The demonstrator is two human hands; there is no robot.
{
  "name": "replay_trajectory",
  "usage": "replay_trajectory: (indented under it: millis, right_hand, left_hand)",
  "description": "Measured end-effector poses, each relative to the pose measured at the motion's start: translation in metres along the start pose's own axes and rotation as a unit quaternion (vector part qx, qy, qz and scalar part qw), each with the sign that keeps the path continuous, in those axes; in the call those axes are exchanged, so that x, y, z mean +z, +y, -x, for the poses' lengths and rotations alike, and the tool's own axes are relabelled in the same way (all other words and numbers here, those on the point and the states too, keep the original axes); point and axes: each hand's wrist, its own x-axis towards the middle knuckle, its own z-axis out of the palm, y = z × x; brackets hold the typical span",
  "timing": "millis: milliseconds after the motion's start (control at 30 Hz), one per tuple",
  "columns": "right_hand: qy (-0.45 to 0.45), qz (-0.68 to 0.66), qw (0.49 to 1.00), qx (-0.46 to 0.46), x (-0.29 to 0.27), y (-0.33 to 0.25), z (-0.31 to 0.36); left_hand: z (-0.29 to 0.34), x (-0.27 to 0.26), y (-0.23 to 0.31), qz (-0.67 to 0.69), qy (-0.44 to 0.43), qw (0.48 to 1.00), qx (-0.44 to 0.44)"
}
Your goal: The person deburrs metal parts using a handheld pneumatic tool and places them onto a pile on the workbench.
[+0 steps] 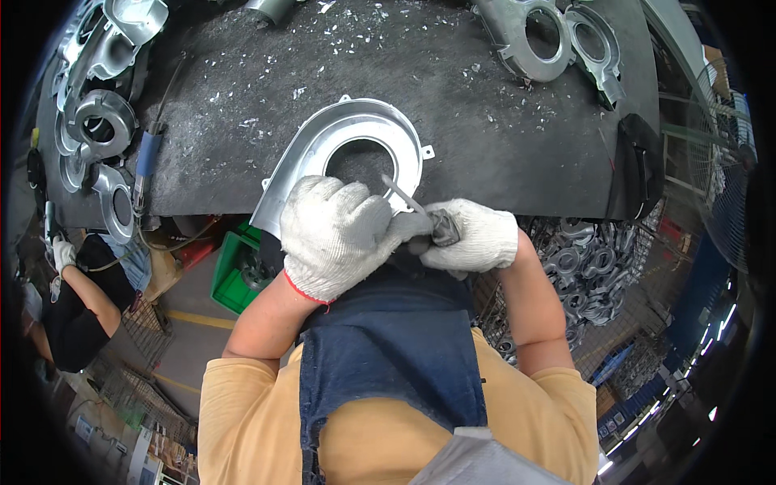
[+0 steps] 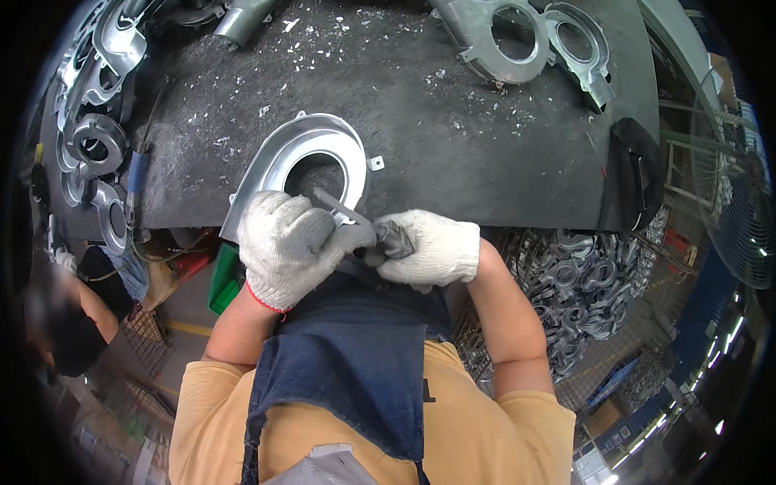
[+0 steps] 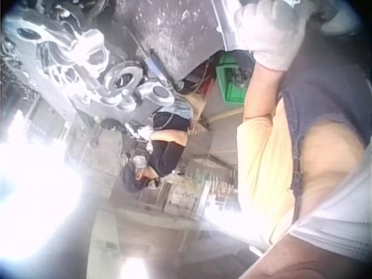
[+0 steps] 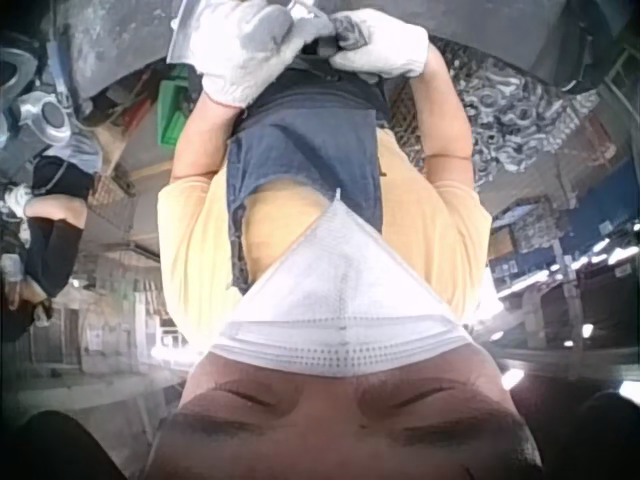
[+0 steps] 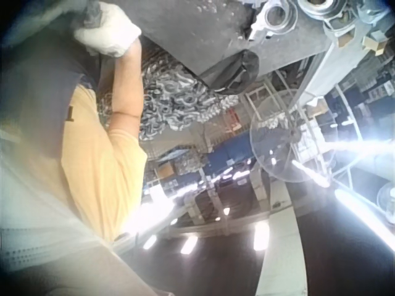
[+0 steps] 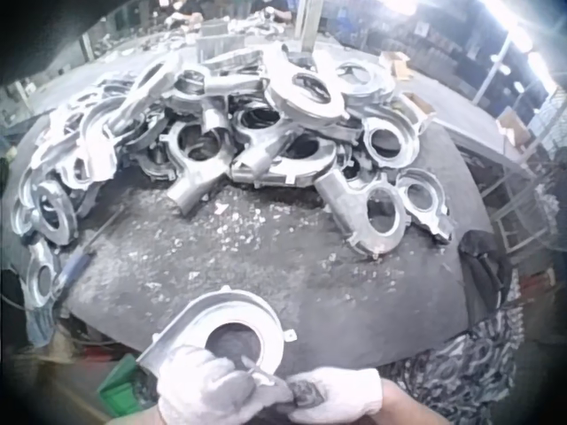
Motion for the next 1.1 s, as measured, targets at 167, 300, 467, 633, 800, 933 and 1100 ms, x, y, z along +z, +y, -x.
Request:
replay_trajectory:
  millis: [167, 300, 467, 633, 800, 933, 1100]
  right_hand:
    - [-0.072, -0.002, 0.997, -0.034, -0.004, 0.024, -0.008]
    - [-0.048, -0.038, 0.997, -0.037, 0.000, 0.028, -0.003]
    - [-0.088, -0.021, 0.996, -0.003, 0.000, 0.013, -0.011]
    - [-0.038, -0.019, 0.999, -0.028, 0.009, 0.023, -0.003]
    - [0.036, -0.086, 0.995, -0.036, 0.006, 0.036, 0.007]
    - [0.079, -0.153, 0.984, -0.036, 0.000, 0.049, 0.017]
    - [0.076, -0.123, 0.989, -0.031, 0.003, 0.031, 0.015]
  left_hand:
    - [0.004, 0.000, -0.005, 0.013, 0.006, 1.000, 0.006]
    - [0.005, 0.001, -0.008, 0.003, 0.028, 0.999, 0.019]
    - [0.009, 0.004, -0.011, -0.011, 0.024, 0.999, 0.037]
    - [0.002, 0.005, -0.002, 0.005, -0.033, 0.999, -0.027]
    - [0.013, -0.014, 0.001, -0.028, 0.007, 0.999, 0.019]
    - [0.051, -0.040, -0.045, -0.186, -0.113, 0.976, -0.025]
    - [0.080, -0.036, -0.085, -0.211, -0.126, 0.969, 0.036]
